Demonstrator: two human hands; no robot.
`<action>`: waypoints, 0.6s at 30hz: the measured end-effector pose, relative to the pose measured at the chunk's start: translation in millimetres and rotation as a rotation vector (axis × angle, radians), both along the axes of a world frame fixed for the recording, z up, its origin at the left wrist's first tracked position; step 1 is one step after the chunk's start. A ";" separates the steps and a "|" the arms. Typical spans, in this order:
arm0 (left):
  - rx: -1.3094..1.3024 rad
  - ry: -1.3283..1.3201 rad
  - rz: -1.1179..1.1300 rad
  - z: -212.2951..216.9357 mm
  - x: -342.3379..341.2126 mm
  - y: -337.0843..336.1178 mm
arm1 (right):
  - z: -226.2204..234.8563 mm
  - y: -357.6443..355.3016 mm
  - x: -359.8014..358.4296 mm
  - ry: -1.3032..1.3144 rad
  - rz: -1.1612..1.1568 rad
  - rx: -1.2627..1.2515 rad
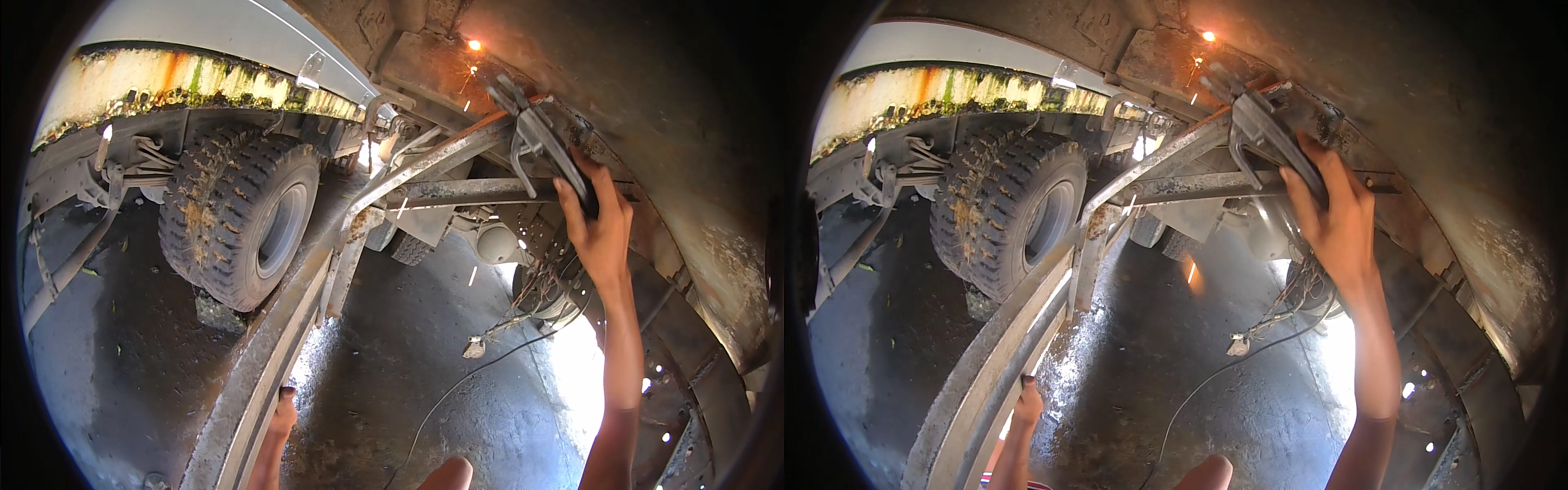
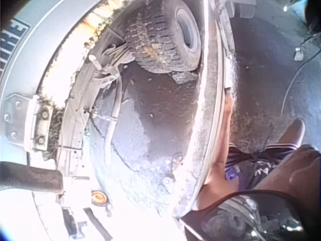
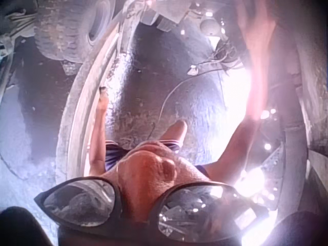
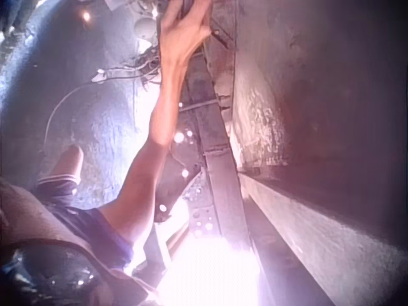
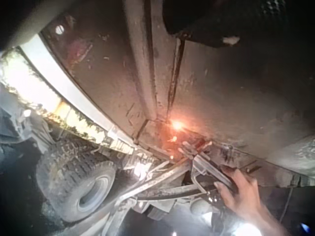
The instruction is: The person sits under a vehicle and uses a handheld welding tool to join metal frame components. They repeatedly position the welder, create sparks, and adjust the tool to weld different sections of the undercarriage.
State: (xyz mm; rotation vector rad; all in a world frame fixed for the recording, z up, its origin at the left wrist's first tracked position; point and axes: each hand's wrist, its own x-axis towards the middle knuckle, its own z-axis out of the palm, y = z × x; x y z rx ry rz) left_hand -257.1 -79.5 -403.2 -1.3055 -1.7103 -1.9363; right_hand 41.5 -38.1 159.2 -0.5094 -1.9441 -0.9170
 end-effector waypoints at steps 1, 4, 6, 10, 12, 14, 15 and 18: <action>-0.008 -0.030 -0.036 1.8 -0.2 -1.9 | -4.6 -1.5 1.4 0.007 0.008 -0.022; 0.001 -0.138 -0.151 14.2 0.2 -8.0 | -5.9 -1.8 2.5 -0.004 0.006 -0.011; -0.043 -0.132 -0.137 25.1 1.7 -11.6 | 0.4 -1.4 2.3 0.026 -0.005 -0.032; 0.004 -0.173 -0.138 40.5 7.2 -15.9 | 9.3 -0.1 3.1 0.051 -0.003 -0.036; -0.071 -0.188 -0.166 41.7 7.5 -19.0 | 6.9 1.0 6.2 0.039 -0.009 -0.009; -0.152 -0.211 -0.202 40.0 6.0 -22.0 | 2.5 2.9 11.4 0.030 -0.013 0.005; -0.191 -0.212 -0.210 39.1 3.6 -23.5 | -0.6 3.9 14.6 0.029 -0.013 0.004; -0.207 -0.267 -0.214 40.2 2.4 -27.5 | -14.9 5.9 24.9 0.029 -0.013 -0.015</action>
